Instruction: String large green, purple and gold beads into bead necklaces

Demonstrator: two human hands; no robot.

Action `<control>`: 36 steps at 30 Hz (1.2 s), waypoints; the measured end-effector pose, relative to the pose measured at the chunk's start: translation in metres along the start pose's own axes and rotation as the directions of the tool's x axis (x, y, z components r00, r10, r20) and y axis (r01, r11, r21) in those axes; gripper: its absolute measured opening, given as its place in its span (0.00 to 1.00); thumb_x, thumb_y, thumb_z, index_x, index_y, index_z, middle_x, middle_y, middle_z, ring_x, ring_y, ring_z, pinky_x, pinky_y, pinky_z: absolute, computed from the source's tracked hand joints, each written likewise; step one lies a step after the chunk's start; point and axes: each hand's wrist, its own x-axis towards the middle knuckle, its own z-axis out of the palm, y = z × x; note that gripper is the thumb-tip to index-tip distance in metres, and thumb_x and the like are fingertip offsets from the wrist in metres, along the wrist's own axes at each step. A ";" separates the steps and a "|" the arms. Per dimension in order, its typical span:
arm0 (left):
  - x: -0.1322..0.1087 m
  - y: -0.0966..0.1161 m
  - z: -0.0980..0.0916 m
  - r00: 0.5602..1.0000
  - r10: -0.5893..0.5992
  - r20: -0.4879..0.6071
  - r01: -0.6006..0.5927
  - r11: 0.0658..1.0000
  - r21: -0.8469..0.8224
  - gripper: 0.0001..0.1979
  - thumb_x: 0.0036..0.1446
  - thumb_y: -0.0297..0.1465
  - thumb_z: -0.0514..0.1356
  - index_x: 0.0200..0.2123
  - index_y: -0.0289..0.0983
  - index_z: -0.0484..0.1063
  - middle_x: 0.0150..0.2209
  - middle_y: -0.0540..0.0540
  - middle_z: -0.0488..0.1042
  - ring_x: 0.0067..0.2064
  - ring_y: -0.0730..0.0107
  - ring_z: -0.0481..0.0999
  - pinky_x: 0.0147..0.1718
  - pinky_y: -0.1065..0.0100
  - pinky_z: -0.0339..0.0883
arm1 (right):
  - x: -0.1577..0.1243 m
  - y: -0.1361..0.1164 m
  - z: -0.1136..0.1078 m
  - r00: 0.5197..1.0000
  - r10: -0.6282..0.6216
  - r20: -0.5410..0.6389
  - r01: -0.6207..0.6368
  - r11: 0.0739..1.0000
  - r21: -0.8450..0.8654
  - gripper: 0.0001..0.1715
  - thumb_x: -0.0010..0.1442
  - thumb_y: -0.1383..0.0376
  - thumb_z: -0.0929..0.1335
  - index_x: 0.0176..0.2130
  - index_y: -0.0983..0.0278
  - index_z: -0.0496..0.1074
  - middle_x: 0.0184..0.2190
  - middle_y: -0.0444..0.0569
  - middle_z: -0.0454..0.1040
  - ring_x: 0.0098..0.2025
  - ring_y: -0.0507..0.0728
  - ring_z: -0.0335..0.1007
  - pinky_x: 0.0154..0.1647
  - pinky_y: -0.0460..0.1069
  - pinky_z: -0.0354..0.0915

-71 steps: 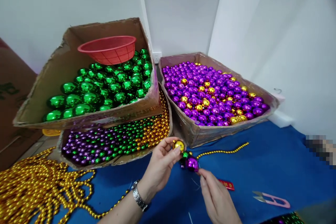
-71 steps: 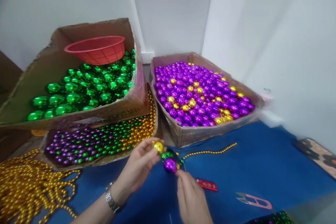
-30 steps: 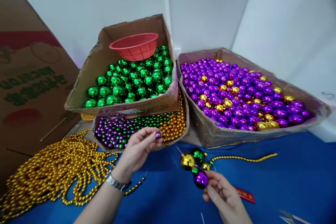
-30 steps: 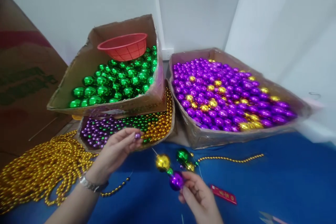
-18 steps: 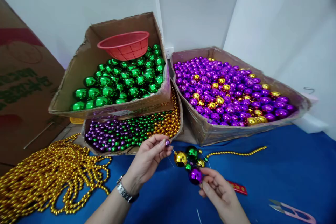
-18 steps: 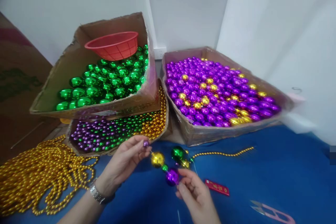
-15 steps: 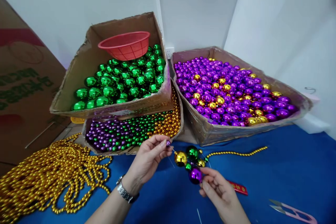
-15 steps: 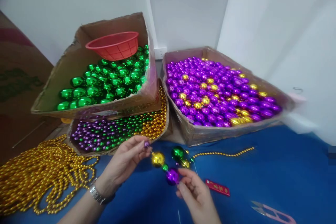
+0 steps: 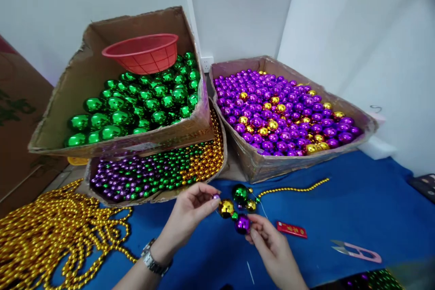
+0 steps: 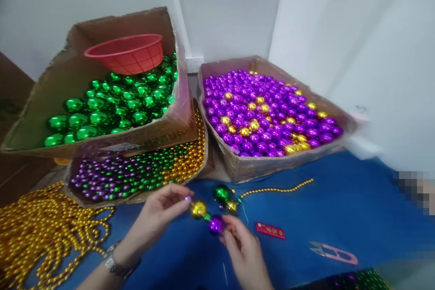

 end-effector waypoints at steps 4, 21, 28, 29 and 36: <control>-0.008 -0.017 0.016 0.997 0.056 0.061 -0.063 0.992 0.111 0.06 0.54 0.31 0.64 0.32 0.34 0.76 0.37 0.43 0.78 0.37 0.67 0.77 0.37 0.68 0.70 | -0.001 0.020 -0.011 0.994 -0.092 0.053 0.105 0.932 -0.346 0.19 0.66 0.64 0.59 0.55 0.60 0.64 0.46 0.52 0.73 0.46 0.59 0.73 0.48 0.53 0.69; -0.024 0.049 0.051 0.847 0.509 0.153 -0.513 0.858 -0.017 0.12 0.58 0.25 0.58 0.46 0.38 0.71 0.43 0.42 0.76 0.42 0.65 0.76 0.41 0.65 0.72 | -0.004 -0.058 -0.016 0.918 -0.351 0.185 0.397 0.824 -0.405 0.12 0.68 0.65 0.59 0.40 0.61 0.70 0.29 0.45 0.71 0.30 0.52 0.69 0.32 0.44 0.63; -0.001 -0.006 0.077 0.643 0.322 0.695 -0.610 0.764 0.210 0.38 0.46 0.42 0.66 0.59 0.40 0.59 0.54 0.38 0.69 0.54 0.52 0.69 0.54 0.54 0.60 | -0.025 -0.112 -0.018 0.962 -0.240 -0.130 0.239 0.971 -0.021 0.17 0.66 0.53 0.61 0.35 0.61 0.69 0.19 0.43 0.65 0.22 0.52 0.64 0.25 0.47 0.61; 0.000 -0.011 0.083 0.600 0.324 0.731 -0.656 0.723 0.218 0.36 0.48 0.43 0.65 0.59 0.40 0.60 0.54 0.38 0.70 0.55 0.52 0.68 0.56 0.54 0.58 | -0.030 -0.122 -0.018 0.951 -0.270 -0.150 0.278 0.960 0.031 0.15 0.65 0.53 0.62 0.33 0.60 0.70 0.18 0.43 0.64 0.21 0.52 0.63 0.23 0.47 0.61; 0.017 -0.029 0.102 0.570 0.304 0.763 -0.767 0.530 0.361 0.31 0.51 0.50 0.59 0.55 0.42 0.64 0.48 0.42 0.74 0.53 0.54 0.68 0.60 0.48 0.43 | -0.046 -0.166 -0.063 0.848 -0.465 -0.253 0.475 0.880 -0.024 0.19 0.59 0.52 0.67 0.21 0.55 0.66 0.06 0.39 0.47 0.08 0.49 0.48 0.12 0.48 0.49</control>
